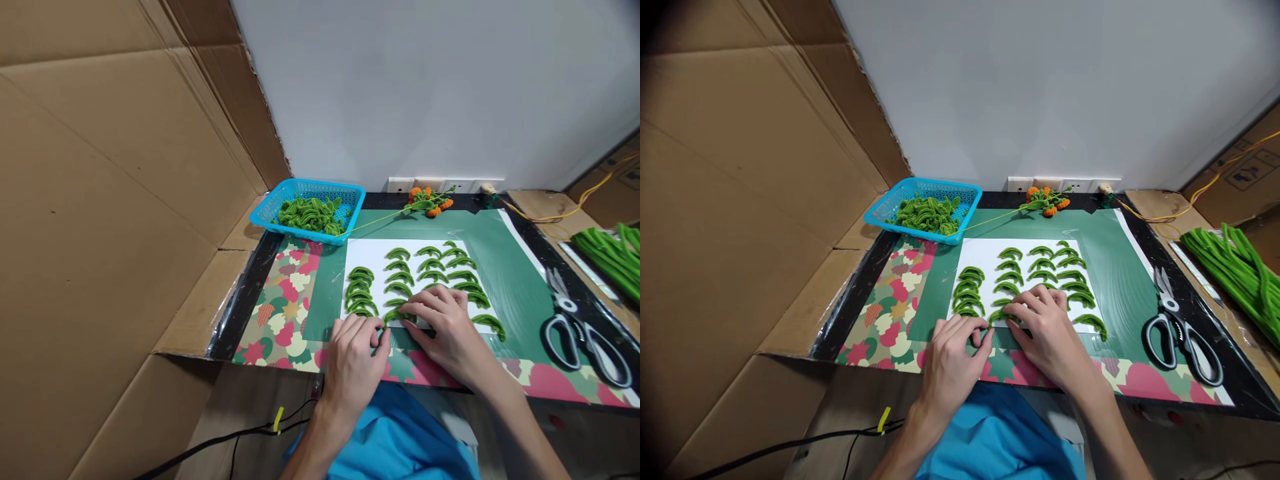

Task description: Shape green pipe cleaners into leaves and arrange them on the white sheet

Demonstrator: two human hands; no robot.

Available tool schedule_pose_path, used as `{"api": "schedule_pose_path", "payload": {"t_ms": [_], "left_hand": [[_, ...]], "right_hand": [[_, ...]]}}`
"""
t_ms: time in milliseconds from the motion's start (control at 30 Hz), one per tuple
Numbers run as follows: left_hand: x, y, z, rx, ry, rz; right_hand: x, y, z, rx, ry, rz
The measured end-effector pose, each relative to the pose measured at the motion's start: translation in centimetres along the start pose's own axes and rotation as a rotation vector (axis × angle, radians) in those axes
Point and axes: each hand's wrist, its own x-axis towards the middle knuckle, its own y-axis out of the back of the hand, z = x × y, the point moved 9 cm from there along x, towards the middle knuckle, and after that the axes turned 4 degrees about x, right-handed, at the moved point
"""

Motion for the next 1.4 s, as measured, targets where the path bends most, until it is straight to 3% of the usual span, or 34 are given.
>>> {"api": "schedule_pose_path", "payload": {"t_ms": [833,1400], "left_hand": [[0.3,0.0,1.0,0.062,-0.067,0.031],[0.2,0.0,1.2,0.111,-0.09,0.028]], "right_hand": [[0.6,0.0,-0.5,-0.162,0.028,-0.039],[0.3,-1.1,-0.5,0.01,0.091,-0.066]]}}
